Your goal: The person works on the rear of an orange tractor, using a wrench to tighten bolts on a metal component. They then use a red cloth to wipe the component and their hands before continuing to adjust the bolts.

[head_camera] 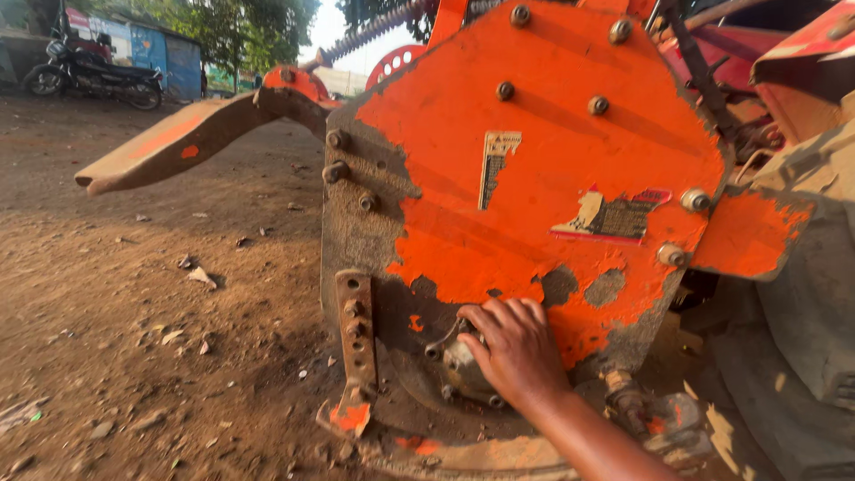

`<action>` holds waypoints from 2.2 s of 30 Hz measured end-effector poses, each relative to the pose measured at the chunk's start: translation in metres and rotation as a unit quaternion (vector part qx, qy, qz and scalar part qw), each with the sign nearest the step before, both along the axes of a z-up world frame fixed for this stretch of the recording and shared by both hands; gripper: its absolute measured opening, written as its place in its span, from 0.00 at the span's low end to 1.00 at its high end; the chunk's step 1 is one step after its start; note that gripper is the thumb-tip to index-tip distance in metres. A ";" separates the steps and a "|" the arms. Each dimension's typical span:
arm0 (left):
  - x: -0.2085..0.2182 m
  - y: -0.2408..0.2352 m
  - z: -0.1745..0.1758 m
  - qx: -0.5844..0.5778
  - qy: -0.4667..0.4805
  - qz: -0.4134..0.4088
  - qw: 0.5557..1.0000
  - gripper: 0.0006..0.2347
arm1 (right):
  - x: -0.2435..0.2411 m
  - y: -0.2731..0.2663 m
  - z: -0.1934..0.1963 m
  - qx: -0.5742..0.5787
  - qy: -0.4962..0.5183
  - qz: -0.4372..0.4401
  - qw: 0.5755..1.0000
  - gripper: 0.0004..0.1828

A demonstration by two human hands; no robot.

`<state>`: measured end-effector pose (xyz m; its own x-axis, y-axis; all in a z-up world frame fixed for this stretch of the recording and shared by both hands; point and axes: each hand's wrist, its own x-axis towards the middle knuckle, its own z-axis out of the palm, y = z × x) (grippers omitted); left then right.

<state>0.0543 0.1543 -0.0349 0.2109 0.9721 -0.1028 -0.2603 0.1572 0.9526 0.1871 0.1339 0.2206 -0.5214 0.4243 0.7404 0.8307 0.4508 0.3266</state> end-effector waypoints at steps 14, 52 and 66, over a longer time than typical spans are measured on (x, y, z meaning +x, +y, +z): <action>-0.040 -0.112 0.044 0.103 0.260 0.024 0.960 0.18 | 0.020 0.030 0.001 -0.009 -0.041 0.095 0.995 0.21; -0.037 -0.110 0.050 0.127 0.326 -0.001 0.937 0.22 | -0.005 0.033 0.010 0.028 -0.144 -0.056 0.988 0.24; -0.037 -0.124 0.056 0.181 0.295 0.024 0.938 0.20 | -0.017 0.024 0.013 -0.197 -0.016 -0.206 0.958 0.29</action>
<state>0.0174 0.0303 0.0212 0.1761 0.9729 0.1501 0.3298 -0.2020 0.9222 0.1702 0.1579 0.2339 -0.2692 0.8430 0.4658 0.9571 0.1801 0.2272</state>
